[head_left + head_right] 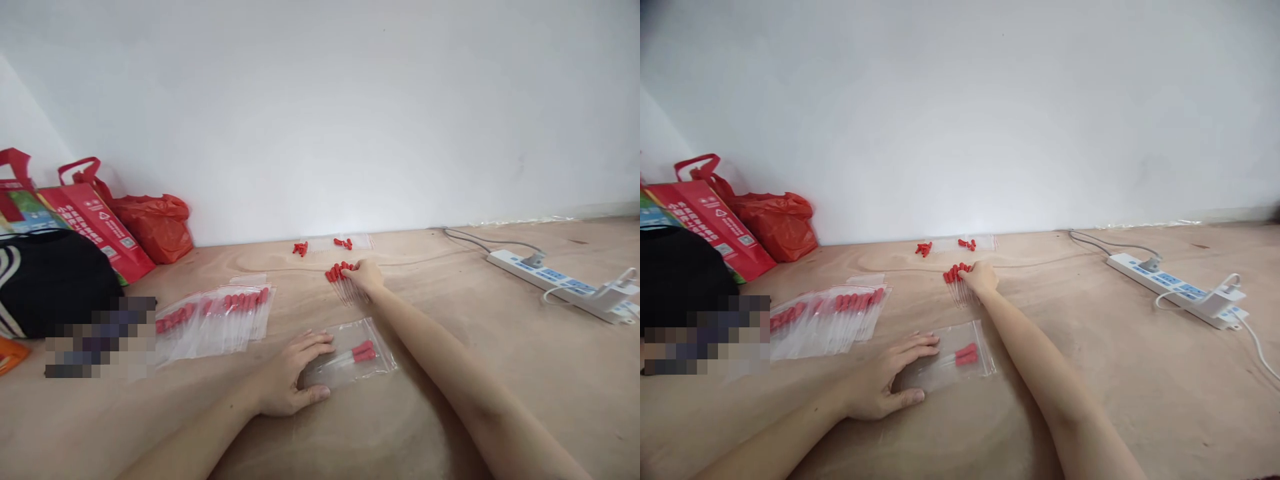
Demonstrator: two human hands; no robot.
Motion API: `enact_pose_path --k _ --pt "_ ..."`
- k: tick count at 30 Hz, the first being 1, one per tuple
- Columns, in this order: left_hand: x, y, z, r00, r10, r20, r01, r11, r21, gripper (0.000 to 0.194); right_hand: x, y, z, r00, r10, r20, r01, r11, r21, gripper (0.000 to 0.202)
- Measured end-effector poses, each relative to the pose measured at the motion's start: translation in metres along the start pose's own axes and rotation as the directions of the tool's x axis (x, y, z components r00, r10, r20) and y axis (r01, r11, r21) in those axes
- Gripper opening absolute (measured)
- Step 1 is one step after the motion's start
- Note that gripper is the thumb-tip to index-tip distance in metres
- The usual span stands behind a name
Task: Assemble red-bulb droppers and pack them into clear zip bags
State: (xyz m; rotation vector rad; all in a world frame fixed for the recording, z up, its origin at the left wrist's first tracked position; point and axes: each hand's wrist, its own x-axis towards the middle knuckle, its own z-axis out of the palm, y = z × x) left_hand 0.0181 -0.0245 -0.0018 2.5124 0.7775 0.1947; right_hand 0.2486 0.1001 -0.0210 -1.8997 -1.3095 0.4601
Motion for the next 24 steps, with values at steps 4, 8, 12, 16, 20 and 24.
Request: enact_pose_path --k 4,8,12,16,20,24 --pt "0.000 0.001 0.000 1.000 -0.009 -0.009 0.009 1.000 0.000 0.052 0.001 -0.004 0.008 0.999 0.042 0.010 -0.042 0.999 0.021 0.018" --pt "0.000 0.001 0.000 1.000 -0.002 -0.014 0.002 1.000 0.001 0.051 0.002 -0.007 0.002 0.999 0.005 0.042 -0.011 0.989 0.149 0.024" --pt "0.000 0.000 0.000 1.000 -0.011 0.012 0.011 1.000 0.023 0.052 -0.005 0.000 -0.021 0.996 -0.066 0.064 0.039 0.933 0.359 0.029" --pt "0.001 -0.001 0.000 1.000 0.005 0.008 -0.005 1.000 0.025 0.052 -0.030 0.029 -0.051 0.993 -0.111 0.037 0.074 0.845 0.529 0.036" --pt "0.002 -0.001 -0.001 1.000 0.004 0.020 -0.005 1.000 0.027 0.052 -0.067 0.062 -0.068 0.998 -0.048 -0.033 0.056 0.640 0.766 0.044" --pt "0.002 -0.001 -0.002 1.000 -0.005 0.027 0.004 1.000 0.027 0.052 -0.092 0.073 -0.069 1.000 0.023 0.021 -0.031 0.650 0.759 0.067"
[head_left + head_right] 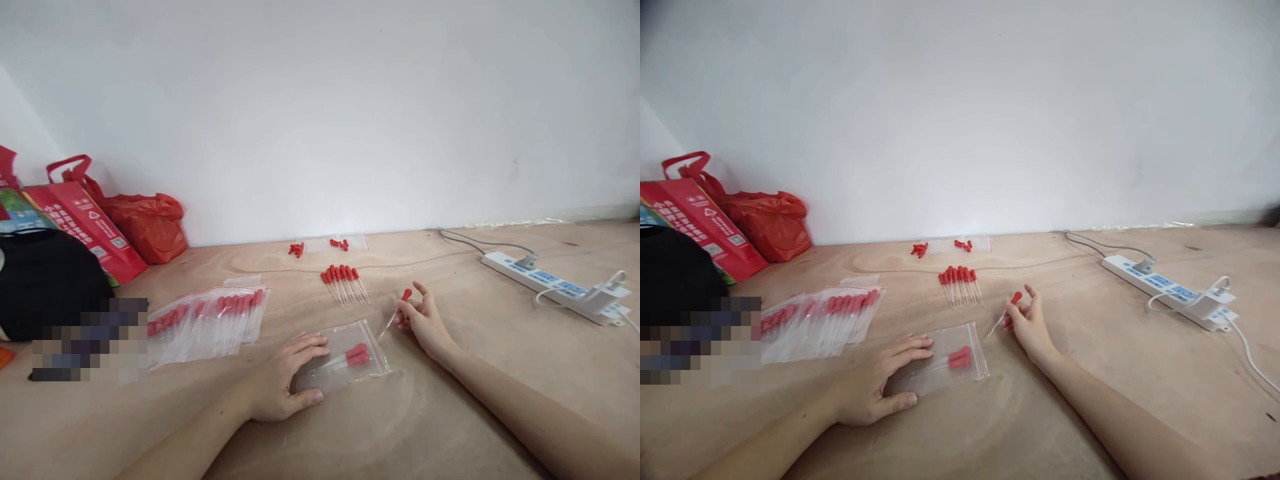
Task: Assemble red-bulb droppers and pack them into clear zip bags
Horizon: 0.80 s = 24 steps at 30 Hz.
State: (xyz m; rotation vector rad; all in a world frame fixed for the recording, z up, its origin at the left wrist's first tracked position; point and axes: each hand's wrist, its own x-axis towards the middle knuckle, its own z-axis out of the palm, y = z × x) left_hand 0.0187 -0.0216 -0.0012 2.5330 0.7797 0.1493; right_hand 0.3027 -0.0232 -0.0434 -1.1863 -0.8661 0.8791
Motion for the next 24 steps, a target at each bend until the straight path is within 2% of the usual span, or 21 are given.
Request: enact_pose_path --k 4,9,12,14,16,19,22,24 --pt "-0.002 0.000 0.002 1.000 -0.021 -0.003 0.021 1.000 -0.001 0.055 -0.010 -0.002 0.011 0.998 0.022 0.053 -0.024 0.999 0.023 0.063" --pt "-0.005 0.000 0.003 0.987 -0.155 0.034 0.156 0.988 -0.019 0.067 -0.018 -0.004 0.021 0.983 0.123 0.133 -0.137 0.984 0.110 0.054" --pt "-0.005 0.001 0.002 0.987 -0.159 0.034 0.160 0.987 -0.027 0.067 -0.021 -0.002 0.022 0.967 0.151 0.207 -0.176 0.978 0.113 0.049" --pt "-0.004 0.002 0.002 0.988 -0.152 0.026 0.153 0.988 -0.032 0.066 -0.021 0.000 0.021 0.949 0.141 0.283 -0.162 0.985 0.055 0.045" --pt "-0.004 0.002 0.002 0.989 -0.147 0.019 0.148 0.988 -0.037 0.066 -0.020 0.003 0.019 0.919 0.120 0.375 -0.109 0.993 -0.050 0.038" --pt "-0.004 0.002 0.002 0.989 -0.144 0.017 0.144 0.989 -0.036 0.066 -0.017 0.004 0.015 0.877 0.069 0.476 0.055 0.969 -0.241 0.028" --pt "-0.004 0.001 0.003 0.988 -0.149 0.030 0.150 0.988 -0.029 0.066 -0.015 0.001 0.013 0.842 0.009 0.540 0.247 0.883 -0.400 0.020" --pt "-0.004 0.000 0.003 0.987 -0.155 0.032 0.156 0.987 -0.027 0.066 -0.016 -0.002 0.014 0.809 -0.047 0.586 0.361 0.826 -0.432 0.016"
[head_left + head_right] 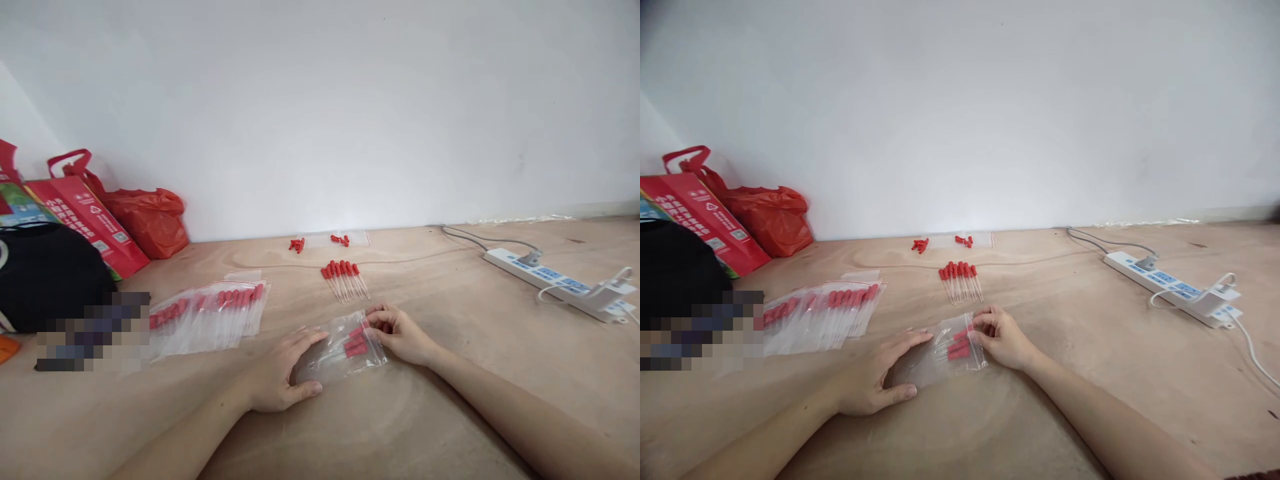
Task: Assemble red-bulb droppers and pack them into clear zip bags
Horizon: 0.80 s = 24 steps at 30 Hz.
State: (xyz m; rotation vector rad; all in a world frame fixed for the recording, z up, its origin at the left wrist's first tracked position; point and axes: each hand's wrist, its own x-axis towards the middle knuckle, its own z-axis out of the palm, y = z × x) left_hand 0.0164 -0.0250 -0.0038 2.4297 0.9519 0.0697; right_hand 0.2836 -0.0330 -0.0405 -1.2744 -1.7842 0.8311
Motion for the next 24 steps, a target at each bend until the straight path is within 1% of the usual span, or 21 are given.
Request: enact_pose_path --k 3,5,7,10,11,13,15,17,20,24 --pt "0.001 -0.001 0.000 1.000 0.012 -0.014 -0.012 1.000 0.005 0.066 0.000 -0.005 0.002 0.993 -0.116 0.029 0.118 0.990 -0.083 0.019" --pt "0.002 0.000 0.000 0.998 0.048 -0.028 -0.047 0.999 0.012 0.063 0.001 -0.003 0.005 0.991 -0.129 0.023 0.131 0.986 -0.104 0.020" --pt "0.003 0.001 0.000 0.994 0.103 -0.037 -0.102 0.995 0.021 0.058 0.003 0.003 0.005 0.996 -0.084 -0.031 0.081 0.992 -0.092 0.019" --pt "0.004 0.002 -0.001 0.987 0.154 -0.037 -0.153 0.988 0.032 0.054 0.014 0.018 0.000 0.986 0.040 -0.160 -0.046 0.998 -0.037 0.020" --pt "0.004 0.002 -0.001 0.987 0.158 -0.034 -0.156 0.987 0.036 0.054 0.020 0.023 -0.003 0.974 0.083 -0.210 -0.091 0.996 -0.026 0.020" --pt "0.005 0.002 -0.001 0.987 0.155 -0.032 -0.154 0.987 0.041 0.054 0.036 0.029 -0.010 0.936 0.159 -0.316 -0.175 0.984 -0.025 0.018" --pt "0.005 0.002 -0.001 0.988 0.153 -0.036 -0.151 0.988 0.042 0.054 0.055 0.032 -0.015 0.896 0.204 -0.395 -0.247 0.967 -0.062 0.015" --pt "0.004 0.001 -0.001 0.987 0.155 -0.044 -0.153 0.987 0.041 0.054 0.075 0.031 -0.017 0.875 0.223 -0.431 -0.285 0.955 -0.086 0.013" --pt "0.003 0.000 0.000 0.985 0.166 -0.053 -0.164 0.986 0.038 0.055 0.100 0.026 -0.013 0.863 0.253 -0.438 -0.324 0.941 -0.094 0.013" --pt "0.003 -0.001 0.001 0.983 0.170 -0.063 -0.169 0.985 0.030 0.055 0.121 0.022 -0.002 0.845 0.329 -0.422 -0.408 0.907 -0.109 0.019"
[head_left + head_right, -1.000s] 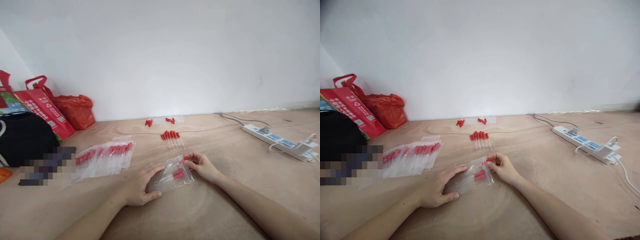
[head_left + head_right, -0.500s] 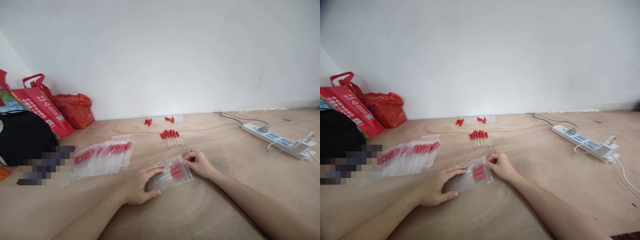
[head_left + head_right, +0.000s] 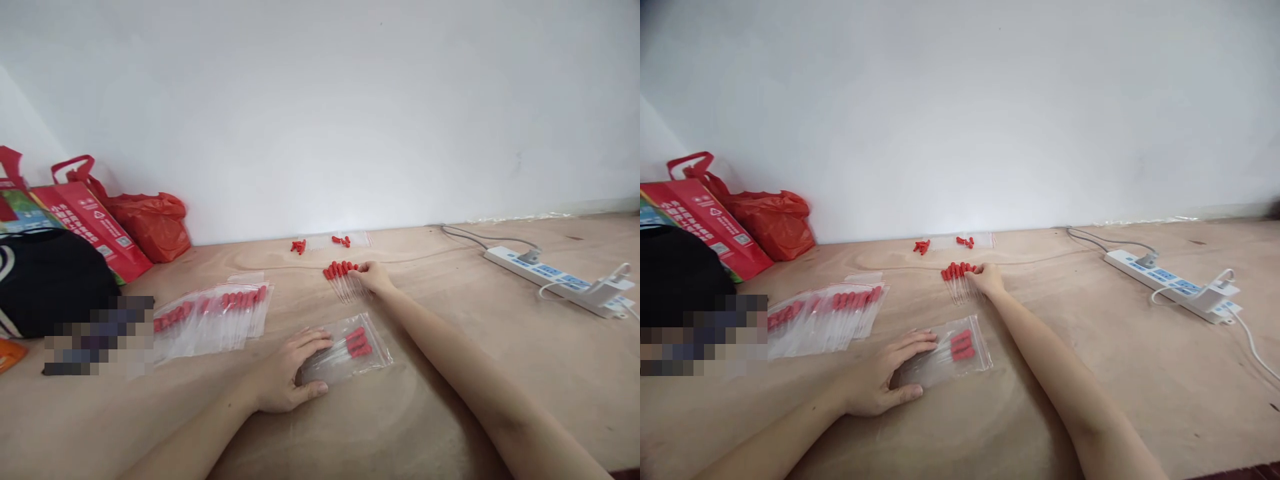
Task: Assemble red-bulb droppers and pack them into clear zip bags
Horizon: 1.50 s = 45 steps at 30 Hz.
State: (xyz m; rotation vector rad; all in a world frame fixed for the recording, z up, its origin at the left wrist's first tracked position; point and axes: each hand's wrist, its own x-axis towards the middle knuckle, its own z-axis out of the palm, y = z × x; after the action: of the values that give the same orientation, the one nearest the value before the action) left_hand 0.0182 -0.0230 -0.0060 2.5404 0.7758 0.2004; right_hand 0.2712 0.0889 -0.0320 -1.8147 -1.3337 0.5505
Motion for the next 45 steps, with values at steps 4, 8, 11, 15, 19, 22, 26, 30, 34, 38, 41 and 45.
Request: enact_pose_path --k 4,8,11,15,19,22,26,30,34,38,41,45 --pt "0.000 0.000 0.000 1.000 -0.003 0.006 0.003 1.000 0.001 0.055 0.009 -0.003 0.008 0.997 0.075 0.023 -0.074 0.996 -0.053 0.021" --pt "-0.002 0.001 0.000 1.000 -0.014 0.007 0.014 1.000 -0.009 0.055 0.016 -0.004 0.009 0.991 0.125 0.049 -0.122 0.991 -0.063 0.022" --pt "-0.002 0.001 0.000 1.000 -0.023 -0.001 0.023 0.999 -0.028 0.054 0.018 -0.005 0.008 0.987 0.148 0.059 -0.146 0.988 -0.043 0.022" --pt "-0.002 0.001 0.001 1.000 -0.031 0.000 0.031 0.999 -0.032 0.053 0.016 -0.004 0.002 0.980 0.172 0.102 -0.176 0.984 0.028 0.024" --pt "-0.001 0.003 0.000 1.000 -0.028 0.001 0.028 0.999 -0.024 0.053 0.010 -0.001 -0.013 0.964 0.165 0.208 -0.197 0.969 0.145 0.027" --pt "-0.001 0.004 -0.002 0.999 -0.034 0.009 0.034 0.999 -0.013 0.054 -0.006 0.003 -0.032 0.947 0.090 0.310 -0.180 0.944 0.276 0.029" --pt "0.001 0.005 -0.003 0.999 -0.040 0.028 0.039 0.999 0.006 0.055 -0.042 0.017 -0.061 0.929 -0.032 0.369 -0.133 0.901 0.413 0.030" --pt "0.004 0.004 -0.001 1.000 -0.023 0.020 0.023 1.000 0.005 0.055 -0.072 0.032 -0.075 0.949 -0.083 0.304 -0.112 0.813 0.571 0.046" --pt "0.005 0.004 0.000 1.000 -0.016 0.022 0.016 1.000 -0.002 0.053 -0.083 0.036 -0.067 0.995 -0.005 0.103 -0.060 0.783 0.620 0.070" --pt "0.005 0.004 0.000 1.000 0.001 0.009 -0.001 1.000 -0.013 0.052 -0.086 0.034 -0.053 0.999 0.021 0.038 -0.041 0.725 0.687 0.058" --pt "0.004 0.003 0.000 1.000 -0.002 0.007 0.003 1.000 -0.027 0.055 -0.091 0.034 -0.046 0.995 0.056 0.081 -0.098 0.675 0.731 0.044" --pt "0.002 0.002 0.001 0.999 -0.041 0.001 0.041 0.997 -0.066 0.066 -0.101 0.031 -0.041 0.985 0.048 0.165 -0.162 0.581 0.798 0.032"
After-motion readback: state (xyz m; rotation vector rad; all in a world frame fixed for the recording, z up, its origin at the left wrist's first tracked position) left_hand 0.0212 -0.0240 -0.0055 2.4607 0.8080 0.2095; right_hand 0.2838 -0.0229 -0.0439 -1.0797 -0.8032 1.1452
